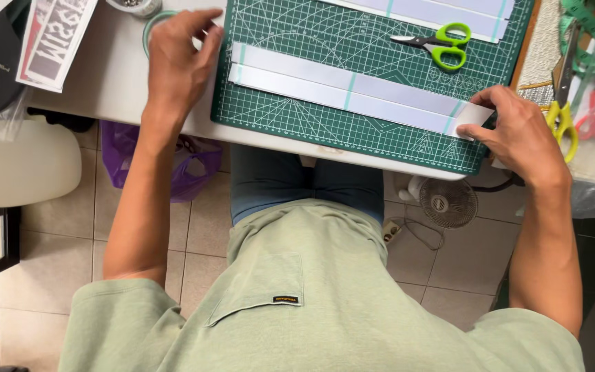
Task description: The person arranges long white paper strips on a green cutting mat, then uses yellow-handled scissors to cut a strip along a marked line. The person also handles printed paper strips with text and graphics, peeling and folding them.
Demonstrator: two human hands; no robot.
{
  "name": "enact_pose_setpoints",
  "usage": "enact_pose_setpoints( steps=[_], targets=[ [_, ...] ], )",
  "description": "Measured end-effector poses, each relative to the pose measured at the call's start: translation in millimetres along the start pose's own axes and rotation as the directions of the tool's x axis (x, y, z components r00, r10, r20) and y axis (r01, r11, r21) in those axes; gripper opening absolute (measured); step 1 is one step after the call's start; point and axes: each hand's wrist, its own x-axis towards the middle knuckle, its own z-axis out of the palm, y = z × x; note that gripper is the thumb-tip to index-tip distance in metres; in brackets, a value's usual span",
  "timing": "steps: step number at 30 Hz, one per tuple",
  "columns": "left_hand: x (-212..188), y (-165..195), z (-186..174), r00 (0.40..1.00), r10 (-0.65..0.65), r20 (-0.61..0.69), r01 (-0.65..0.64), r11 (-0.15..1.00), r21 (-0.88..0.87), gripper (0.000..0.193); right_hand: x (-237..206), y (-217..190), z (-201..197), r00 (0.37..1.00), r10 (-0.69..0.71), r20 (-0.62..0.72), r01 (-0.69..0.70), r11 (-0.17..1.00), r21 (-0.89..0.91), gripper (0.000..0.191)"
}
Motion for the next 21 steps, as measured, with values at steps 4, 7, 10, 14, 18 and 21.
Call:
enact_pose_setpoints(
  steps=[4, 7, 10, 14, 18, 21],
  targets=[
    [8.3, 14.0, 3.3, 0.982, 0.057, 0.180, -0.095, 0.972, 0.215, 0.025, 1.1, -3.5, -6.4, 1.000, -0.007, 0.008, 0.006, 0.989, 0.147, 0.048],
    [19.4, 21.0, 18.3, 0.923, 0.167, 0.348, -0.227, 0.964, 0.138, 0.028, 1.5, -4.9, -4.5, 0.993, 0.117, 0.012, -0.116, 0.968, 0.221, 0.045],
    [34.8, 27.9, 44.3, 0.869, 0.305, 0.390, -0.363, 0.928, 0.084, 0.037, 0.8, -6.7, -3.8, 0.985, 0.168, 0.034, -0.166, 0.888, 0.429, 0.036],
    [55.1, 37.9, 72.5, 0.806, 0.285, 0.518, -0.325, 0.945, -0.014, 0.041, -5.1, -3.4, -7.2, 0.981, 0.181, 0.070, -0.189, 0.807, 0.560, 0.027],
    [70.1, 41.8, 88.0, 0.746, 0.250, 0.617, -0.323, 0.946, 0.007, 0.042, -11.0, -4.4, -5.4, 0.985, 0.165, 0.042, -0.146, 0.688, 0.711, 0.023],
    [74.7, 39.7, 95.1, 0.710, 0.298, 0.638, -0.331, 0.941, -0.071, 0.041, -16.2, -3.0, -7.3, 0.978, 0.203, 0.037, -0.161, 0.636, 0.754, 0.022]
  ],
)
